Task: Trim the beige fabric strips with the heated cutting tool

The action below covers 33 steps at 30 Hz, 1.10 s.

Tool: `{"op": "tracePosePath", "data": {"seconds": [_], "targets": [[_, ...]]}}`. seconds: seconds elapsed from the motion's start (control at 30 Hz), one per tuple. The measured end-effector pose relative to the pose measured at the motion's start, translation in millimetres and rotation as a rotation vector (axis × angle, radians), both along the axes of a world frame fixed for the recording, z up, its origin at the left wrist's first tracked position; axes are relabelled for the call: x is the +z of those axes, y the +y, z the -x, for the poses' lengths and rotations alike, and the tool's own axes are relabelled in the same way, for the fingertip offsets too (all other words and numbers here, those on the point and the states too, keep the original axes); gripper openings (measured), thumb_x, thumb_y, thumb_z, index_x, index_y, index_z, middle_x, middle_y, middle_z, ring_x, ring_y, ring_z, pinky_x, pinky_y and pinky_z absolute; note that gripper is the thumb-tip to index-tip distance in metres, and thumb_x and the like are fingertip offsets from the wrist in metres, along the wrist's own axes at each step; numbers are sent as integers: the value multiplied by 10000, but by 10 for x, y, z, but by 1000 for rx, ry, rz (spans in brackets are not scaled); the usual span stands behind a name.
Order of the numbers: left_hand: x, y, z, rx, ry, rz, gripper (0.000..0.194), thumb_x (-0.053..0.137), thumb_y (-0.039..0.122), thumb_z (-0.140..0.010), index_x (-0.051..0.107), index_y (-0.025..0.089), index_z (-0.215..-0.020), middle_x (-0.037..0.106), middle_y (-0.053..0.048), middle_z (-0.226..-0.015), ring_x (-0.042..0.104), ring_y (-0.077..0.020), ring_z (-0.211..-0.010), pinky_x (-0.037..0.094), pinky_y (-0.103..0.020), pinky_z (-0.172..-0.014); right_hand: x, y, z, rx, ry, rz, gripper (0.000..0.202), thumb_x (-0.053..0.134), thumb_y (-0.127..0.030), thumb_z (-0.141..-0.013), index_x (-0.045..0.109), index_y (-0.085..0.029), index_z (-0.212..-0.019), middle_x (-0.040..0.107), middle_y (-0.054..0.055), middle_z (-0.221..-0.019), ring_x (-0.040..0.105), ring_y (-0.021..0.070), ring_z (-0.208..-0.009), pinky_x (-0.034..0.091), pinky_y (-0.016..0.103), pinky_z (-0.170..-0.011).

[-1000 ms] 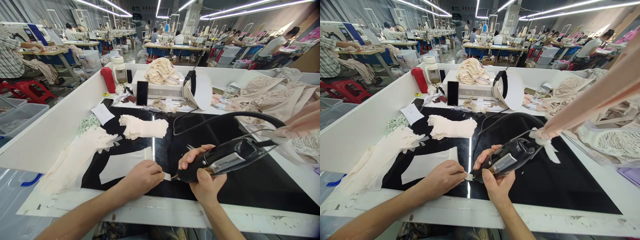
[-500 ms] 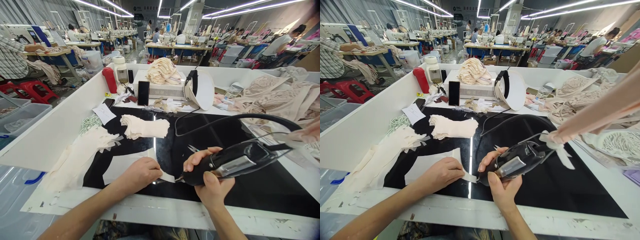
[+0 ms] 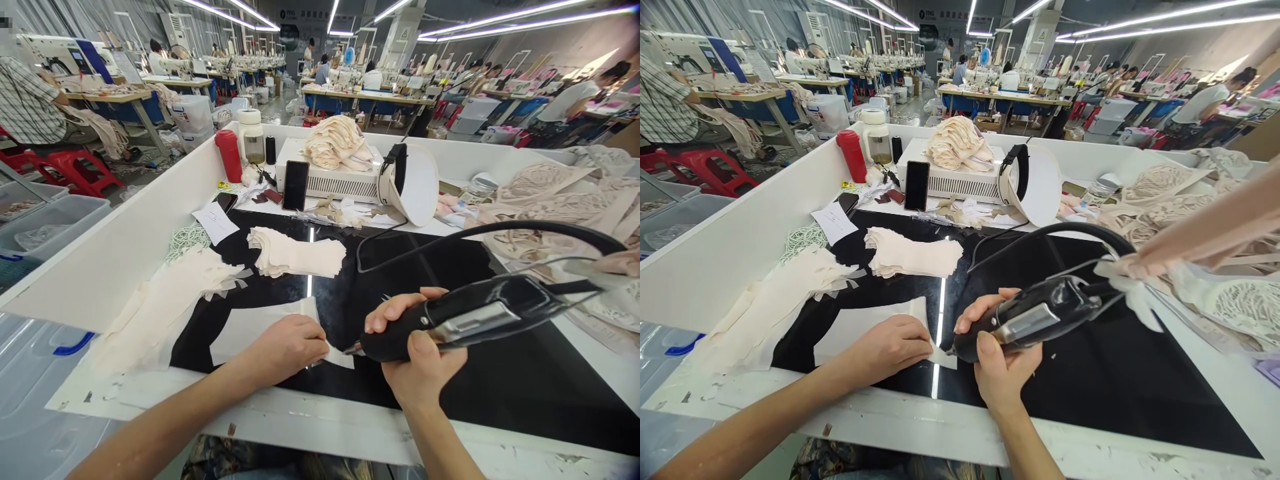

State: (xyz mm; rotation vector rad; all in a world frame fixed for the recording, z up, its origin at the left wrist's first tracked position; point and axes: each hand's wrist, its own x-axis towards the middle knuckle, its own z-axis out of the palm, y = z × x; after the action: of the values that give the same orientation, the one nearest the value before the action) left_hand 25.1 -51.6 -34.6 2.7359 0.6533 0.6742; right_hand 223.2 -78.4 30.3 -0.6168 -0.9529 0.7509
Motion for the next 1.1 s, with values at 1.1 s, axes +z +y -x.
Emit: {"op": "tracePosePath", "data": {"seconds": [1.1], "targets": [[22,3,5,-10,23,44,166,648,169,-1078,739,184,-940,759,-37,-1043,700,-185,-968,532,-314,-886,-107,-14,-3,-28,-60,25,394,865,-372,-879,651,-283,-1197,677,-38,-827,663,140,-620,611,309,-565]]}}
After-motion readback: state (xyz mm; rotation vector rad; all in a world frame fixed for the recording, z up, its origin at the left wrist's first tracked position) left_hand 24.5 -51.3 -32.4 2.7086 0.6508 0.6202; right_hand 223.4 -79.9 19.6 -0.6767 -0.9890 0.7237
